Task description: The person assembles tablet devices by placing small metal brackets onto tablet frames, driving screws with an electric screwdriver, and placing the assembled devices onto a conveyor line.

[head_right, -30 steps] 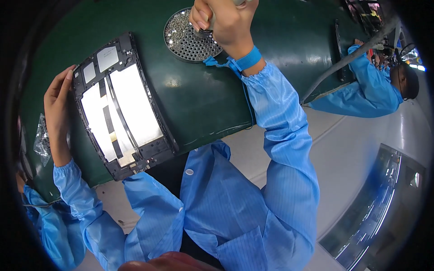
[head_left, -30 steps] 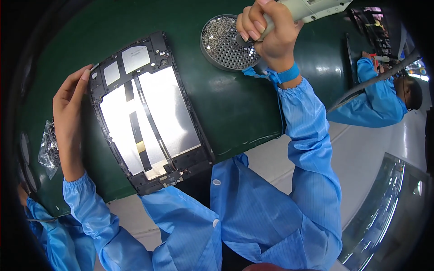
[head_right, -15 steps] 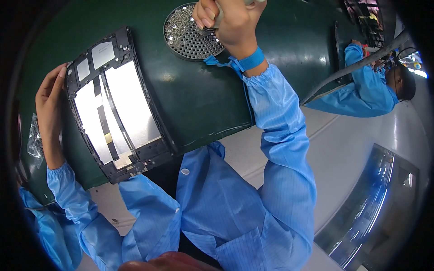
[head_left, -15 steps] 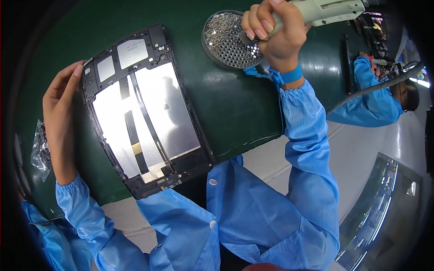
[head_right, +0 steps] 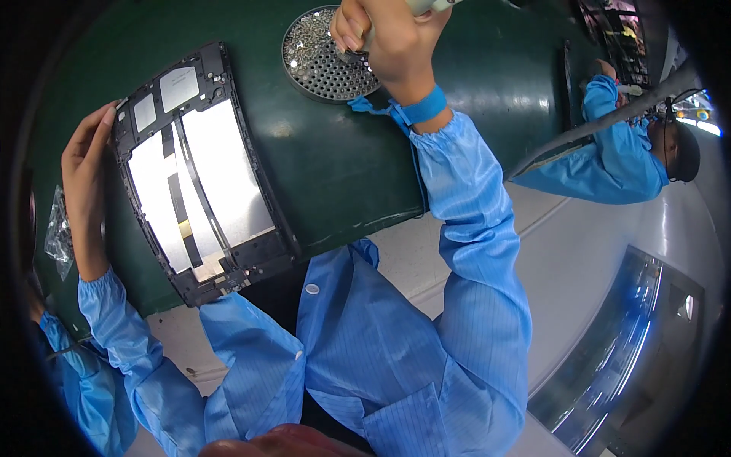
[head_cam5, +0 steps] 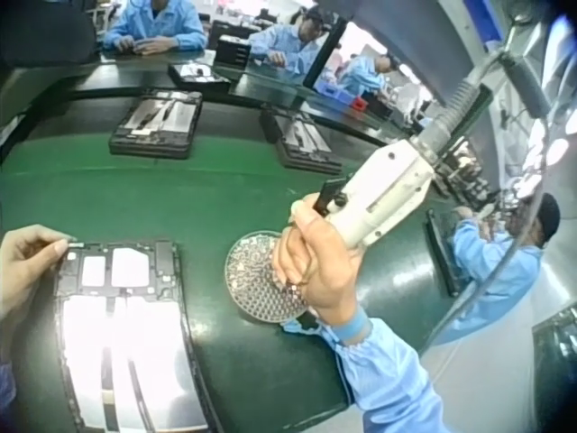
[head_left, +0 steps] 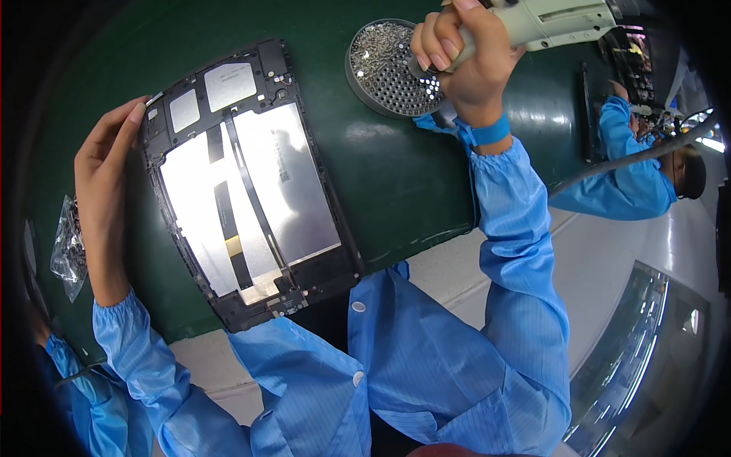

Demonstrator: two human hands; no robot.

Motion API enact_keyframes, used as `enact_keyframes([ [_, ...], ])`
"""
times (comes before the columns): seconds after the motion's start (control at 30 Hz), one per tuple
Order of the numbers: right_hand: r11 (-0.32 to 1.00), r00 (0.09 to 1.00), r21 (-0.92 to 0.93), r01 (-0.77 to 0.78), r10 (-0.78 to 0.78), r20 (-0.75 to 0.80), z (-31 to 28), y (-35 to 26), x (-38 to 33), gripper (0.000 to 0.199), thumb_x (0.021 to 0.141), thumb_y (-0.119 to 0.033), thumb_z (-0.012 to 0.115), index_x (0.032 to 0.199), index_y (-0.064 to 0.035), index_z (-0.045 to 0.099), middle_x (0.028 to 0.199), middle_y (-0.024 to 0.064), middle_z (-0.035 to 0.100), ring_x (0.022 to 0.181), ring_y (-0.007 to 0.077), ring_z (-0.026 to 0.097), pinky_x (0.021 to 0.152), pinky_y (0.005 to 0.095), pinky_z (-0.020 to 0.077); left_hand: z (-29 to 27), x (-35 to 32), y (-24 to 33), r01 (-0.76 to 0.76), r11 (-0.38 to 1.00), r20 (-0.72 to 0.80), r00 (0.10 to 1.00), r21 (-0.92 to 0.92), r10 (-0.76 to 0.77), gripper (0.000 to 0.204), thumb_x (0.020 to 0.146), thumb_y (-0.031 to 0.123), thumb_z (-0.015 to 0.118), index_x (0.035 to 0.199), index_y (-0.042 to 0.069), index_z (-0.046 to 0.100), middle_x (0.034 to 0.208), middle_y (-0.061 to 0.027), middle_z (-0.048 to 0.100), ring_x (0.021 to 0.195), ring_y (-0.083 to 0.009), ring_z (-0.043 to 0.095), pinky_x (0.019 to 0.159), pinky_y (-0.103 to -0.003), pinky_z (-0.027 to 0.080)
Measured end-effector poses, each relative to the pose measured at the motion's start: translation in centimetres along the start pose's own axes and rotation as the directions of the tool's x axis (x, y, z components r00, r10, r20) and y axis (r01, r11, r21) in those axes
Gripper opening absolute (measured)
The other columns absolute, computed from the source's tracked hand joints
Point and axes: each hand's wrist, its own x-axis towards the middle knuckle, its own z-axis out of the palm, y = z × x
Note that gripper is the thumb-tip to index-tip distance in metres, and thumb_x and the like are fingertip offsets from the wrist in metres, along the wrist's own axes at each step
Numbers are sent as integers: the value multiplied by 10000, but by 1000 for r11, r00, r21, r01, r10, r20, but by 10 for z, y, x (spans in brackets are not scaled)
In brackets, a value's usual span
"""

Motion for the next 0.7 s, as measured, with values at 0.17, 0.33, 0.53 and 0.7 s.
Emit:
enact_keyframes([
  [0.17, 897, 896, -304, -321, 184, -403, 36, -10, 4, 186, 976, -132, 514, 1075, 21, 548, 498, 7, 372, 372, 126, 380, 396, 283, 398, -6, -7, 9, 58, 986, 70, 996, -159, -47, 254, 943, 186, 653, 1113, 4, 704, 1002, -62, 704, 903, -104, 628, 832, -206, 466],
  [0.33, 889, 965, -395, -230, 155, -213, 28, -12, 5, 338, 963, -169, 432, 1196, 57, 524, 547, 14, 352, 441, 125, 377, 460, 308, 382, 3, -15, 16, 25, 973, 153, 988, -229, 11, 251, 935, 175, 664, 1088, -19, 707, 971, -48, 706, 894, -88, 617, 834, -211, 467],
  [0.53, 957, 969, -154, -247, 248, -18, 93, 11, 38, 239, 978, -166, 456, 1092, 12, 567, 546, -4, 360, 433, 109, 363, 444, 298, 381, 12, -28, 22, -132, 983, 253, 954, -131, 162, 260, 977, 175, 603, 1108, -31, 691, 993, -56, 697, 909, -94, 614, 833, -228, 481],
  [0.7, 885, 887, -101, -454, 439, -144, 169, 51, 44, 195, 978, -132, 510, 1096, 19, 539, 512, 6, 402, 385, 117, 387, 409, 271, 378, 13, -25, 15, -137, 968, 289, 937, -209, 195, 276, 934, 179, 643, 1079, -50, 691, 890, -97, 712, 825, -121, 644, 764, -262, 521],
])
